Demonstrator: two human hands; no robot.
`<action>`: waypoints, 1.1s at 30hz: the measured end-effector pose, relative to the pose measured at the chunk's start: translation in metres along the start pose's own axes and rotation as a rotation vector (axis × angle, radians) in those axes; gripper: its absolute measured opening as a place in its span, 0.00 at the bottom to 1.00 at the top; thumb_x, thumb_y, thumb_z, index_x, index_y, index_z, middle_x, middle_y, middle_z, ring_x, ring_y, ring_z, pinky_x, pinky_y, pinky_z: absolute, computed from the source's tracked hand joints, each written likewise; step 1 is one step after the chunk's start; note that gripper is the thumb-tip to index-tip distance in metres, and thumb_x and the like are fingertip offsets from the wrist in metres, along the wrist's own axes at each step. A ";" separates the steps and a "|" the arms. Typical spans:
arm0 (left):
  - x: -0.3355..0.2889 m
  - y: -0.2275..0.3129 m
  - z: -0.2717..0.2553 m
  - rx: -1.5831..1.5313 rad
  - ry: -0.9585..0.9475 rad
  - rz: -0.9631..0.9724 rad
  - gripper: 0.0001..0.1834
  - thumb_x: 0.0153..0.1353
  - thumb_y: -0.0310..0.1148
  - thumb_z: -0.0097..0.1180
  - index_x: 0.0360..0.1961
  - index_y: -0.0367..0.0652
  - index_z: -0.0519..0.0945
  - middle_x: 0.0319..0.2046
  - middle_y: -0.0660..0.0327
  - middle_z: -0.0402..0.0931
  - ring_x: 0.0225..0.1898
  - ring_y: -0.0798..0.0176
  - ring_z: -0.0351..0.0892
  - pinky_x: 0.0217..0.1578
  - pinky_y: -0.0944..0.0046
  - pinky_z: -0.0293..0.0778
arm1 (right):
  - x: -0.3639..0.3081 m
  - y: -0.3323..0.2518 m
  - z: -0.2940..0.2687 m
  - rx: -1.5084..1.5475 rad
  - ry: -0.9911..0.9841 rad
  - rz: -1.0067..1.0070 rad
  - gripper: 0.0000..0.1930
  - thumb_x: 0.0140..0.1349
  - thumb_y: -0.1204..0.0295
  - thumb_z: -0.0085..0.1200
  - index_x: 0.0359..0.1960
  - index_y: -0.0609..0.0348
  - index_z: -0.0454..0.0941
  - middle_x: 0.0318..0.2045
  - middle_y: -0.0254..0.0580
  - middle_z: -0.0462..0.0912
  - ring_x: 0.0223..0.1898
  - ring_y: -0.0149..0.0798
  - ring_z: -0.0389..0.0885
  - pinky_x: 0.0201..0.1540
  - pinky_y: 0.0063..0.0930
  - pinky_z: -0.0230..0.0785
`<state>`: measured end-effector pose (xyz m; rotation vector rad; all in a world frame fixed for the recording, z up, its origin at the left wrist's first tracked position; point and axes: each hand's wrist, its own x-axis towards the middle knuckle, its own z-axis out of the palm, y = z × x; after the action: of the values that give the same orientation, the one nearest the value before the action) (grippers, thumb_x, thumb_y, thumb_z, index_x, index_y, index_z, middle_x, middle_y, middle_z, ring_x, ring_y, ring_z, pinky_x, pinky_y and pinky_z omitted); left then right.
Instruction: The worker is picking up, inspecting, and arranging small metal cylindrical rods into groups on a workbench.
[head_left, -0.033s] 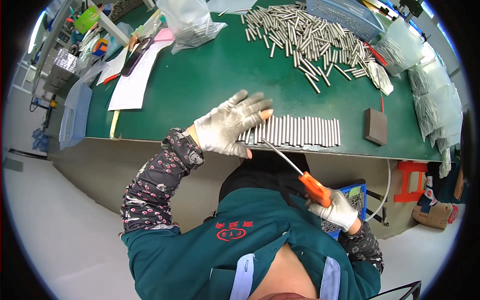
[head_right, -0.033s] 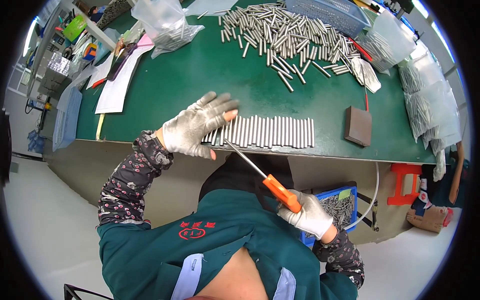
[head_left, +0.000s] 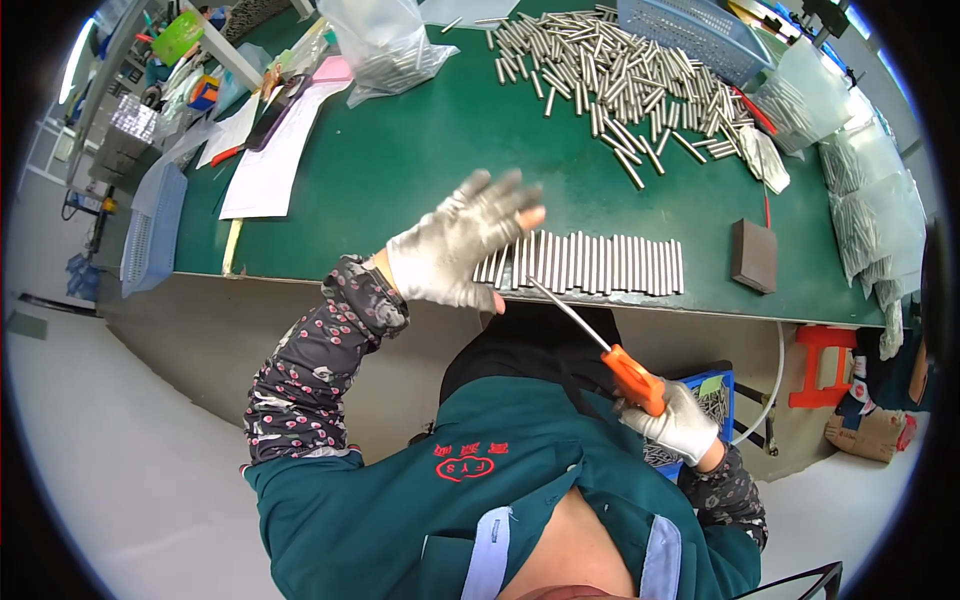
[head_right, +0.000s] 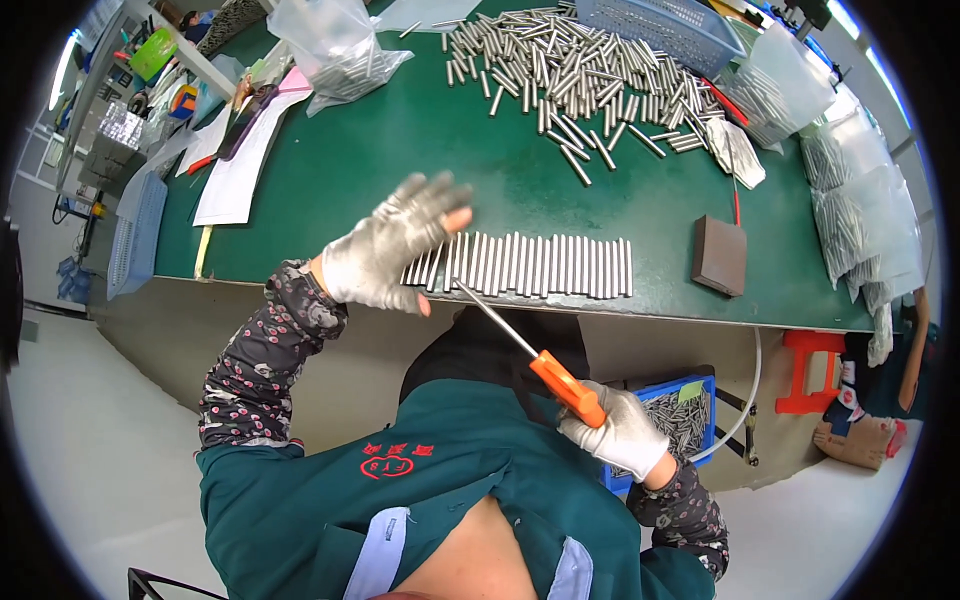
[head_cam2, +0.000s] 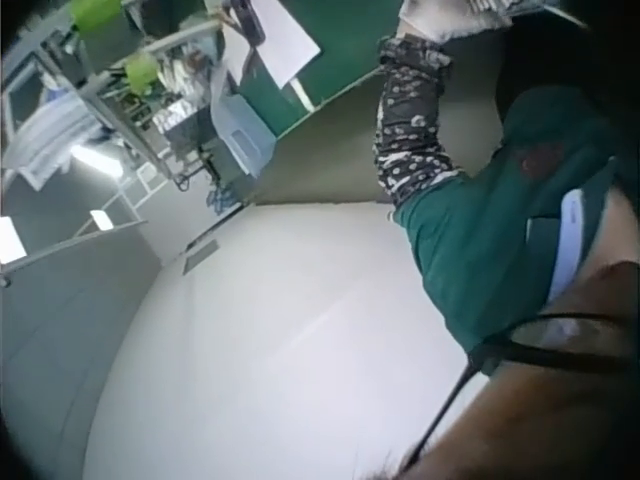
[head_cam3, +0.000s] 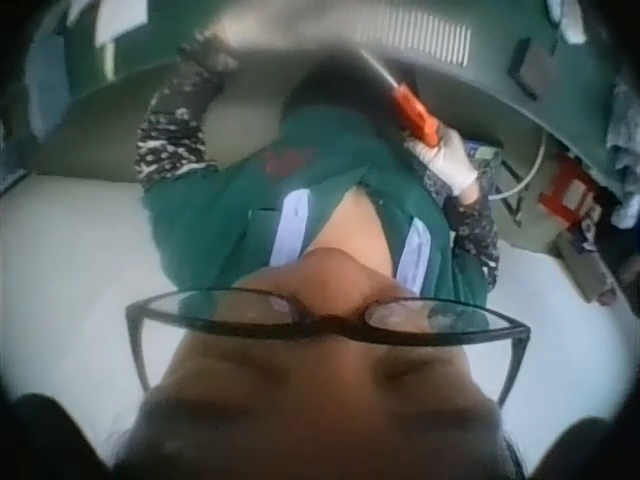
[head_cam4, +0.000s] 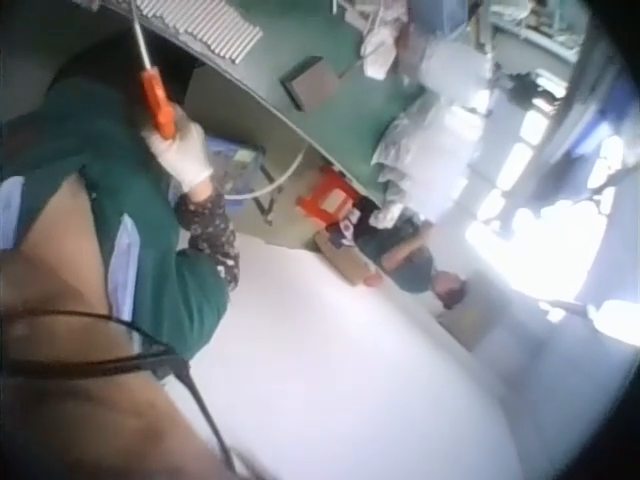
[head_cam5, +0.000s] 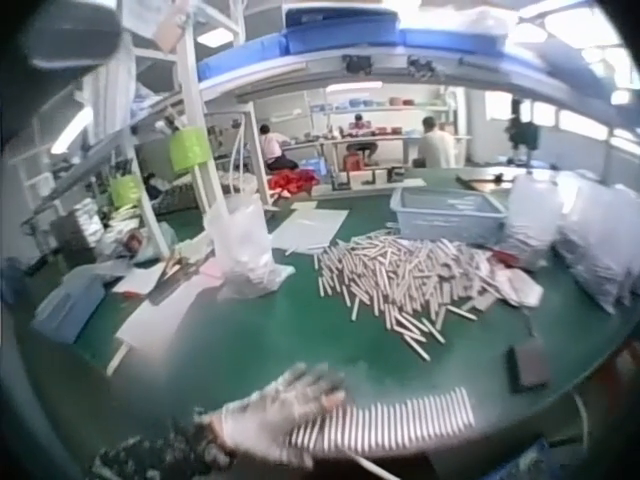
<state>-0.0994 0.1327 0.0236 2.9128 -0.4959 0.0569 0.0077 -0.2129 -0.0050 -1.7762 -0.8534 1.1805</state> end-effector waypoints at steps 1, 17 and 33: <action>-0.006 -0.003 -0.009 0.015 0.076 -0.054 0.55 0.46 0.73 0.44 0.66 0.43 0.53 0.65 0.50 0.51 0.68 0.49 0.44 0.66 0.49 0.38 | 0.000 -0.005 -0.002 -0.034 0.016 0.013 0.19 0.50 0.68 0.58 0.43 0.62 0.75 0.26 0.41 0.80 0.26 0.37 0.79 0.35 0.28 0.71; -0.033 0.005 0.005 0.173 0.013 -0.206 0.45 0.56 0.66 0.38 0.62 0.39 0.58 0.63 0.49 0.56 0.67 0.49 0.50 0.66 0.49 0.38 | 0.021 -0.001 0.018 -0.150 0.009 -0.065 0.15 0.49 0.66 0.58 0.37 0.60 0.77 0.21 0.49 0.78 0.24 0.45 0.80 0.31 0.32 0.71; -0.034 0.005 0.007 0.143 0.039 -0.198 0.42 0.58 0.64 0.37 0.63 0.40 0.58 0.63 0.48 0.56 0.67 0.48 0.50 0.66 0.48 0.38 | 0.017 -0.028 0.011 -0.242 0.047 0.003 0.17 0.49 0.66 0.57 0.41 0.60 0.77 0.23 0.51 0.79 0.26 0.49 0.80 0.32 0.33 0.72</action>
<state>-0.1331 0.1375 0.0152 3.0769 -0.2022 0.1265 0.0005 -0.1834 0.0112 -1.9916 -0.9998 1.0688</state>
